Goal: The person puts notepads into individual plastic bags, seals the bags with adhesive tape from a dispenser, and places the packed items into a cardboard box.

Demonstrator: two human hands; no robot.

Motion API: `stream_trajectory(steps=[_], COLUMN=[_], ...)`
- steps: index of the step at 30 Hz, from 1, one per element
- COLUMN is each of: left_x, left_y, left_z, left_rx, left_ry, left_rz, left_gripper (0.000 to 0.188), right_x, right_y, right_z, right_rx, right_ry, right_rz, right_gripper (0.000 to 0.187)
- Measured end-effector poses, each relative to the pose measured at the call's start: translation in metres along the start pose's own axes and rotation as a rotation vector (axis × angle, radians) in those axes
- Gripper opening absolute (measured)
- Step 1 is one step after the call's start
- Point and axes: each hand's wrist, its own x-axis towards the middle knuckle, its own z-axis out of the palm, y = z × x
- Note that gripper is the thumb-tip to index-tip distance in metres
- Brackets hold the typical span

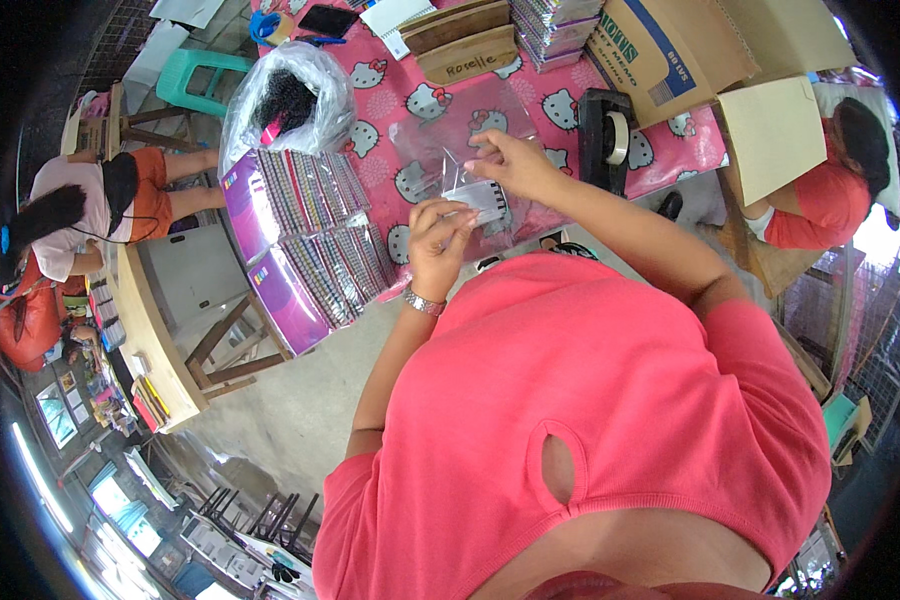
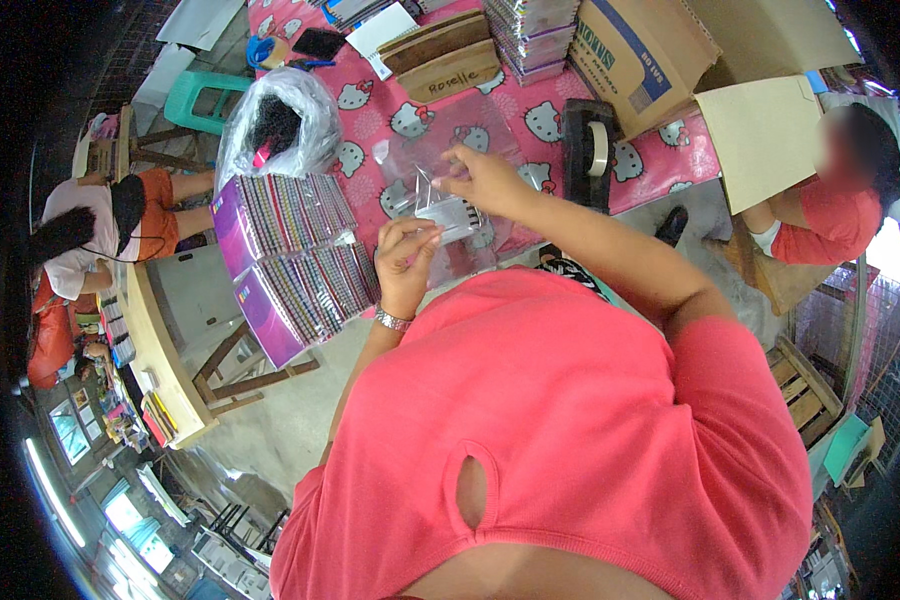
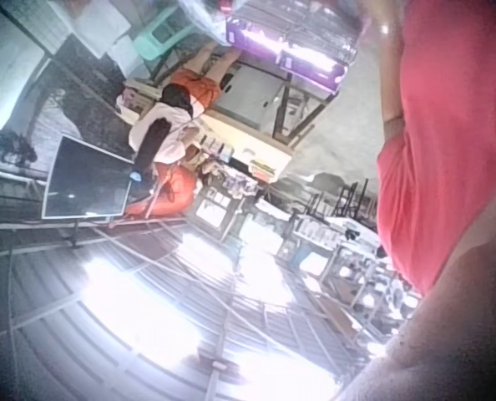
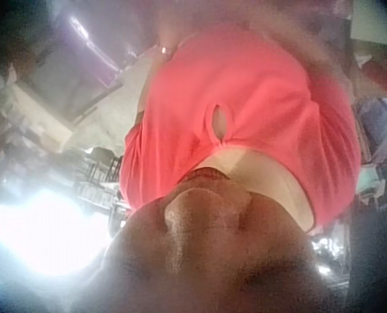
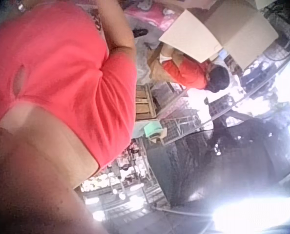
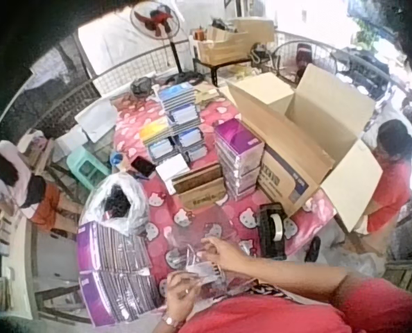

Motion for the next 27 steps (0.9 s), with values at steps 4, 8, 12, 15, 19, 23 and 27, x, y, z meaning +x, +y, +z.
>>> stream_trajectory(steps=[4,8,12,15,19,23,27], left_x=[0.014,0.009,0.025,0.024,0.003,-0.005,-0.007], left_y=[-0.021,-0.069,-0.05,-0.025,-0.016,-0.036,-0.043], left_z=[0.01,0.018,0.015,-0.003,-0.009,0.003,0.012], left_rx=[-0.027,-0.541,-0.432,-0.272,-0.052,0.195,0.191], left_ry=[0.145,-0.066,-0.136,-0.146,-0.132,-0.144,-0.034], left_rz=[-0.196,-0.598,-0.477,-0.27,-0.093,0.052,0.106], left_gripper=[0.031,0.026,0.032,0.037,0.047,0.044,0.035], right_x=[0.011,-0.004,-0.009,-0.019,-0.038,-0.045,-0.051], right_y=[0.017,-0.026,-0.007,0.0,-0.001,0.013,0.001], right_z=[0.017,0.005,-0.013,-0.019,-0.009,0.01,0.016], right_rx=[0.208,0.182,0.057,-0.104,-0.329,-0.51,-0.556], right_ry=[-0.183,-0.219,-0.166,-0.273,-0.322,-0.145,-0.045], right_rz=[-0.058,-0.189,-0.297,-0.431,-0.513,-0.588,-0.516], right_gripper=[0.047,0.043,0.055,0.067,0.079,0.077,0.071])
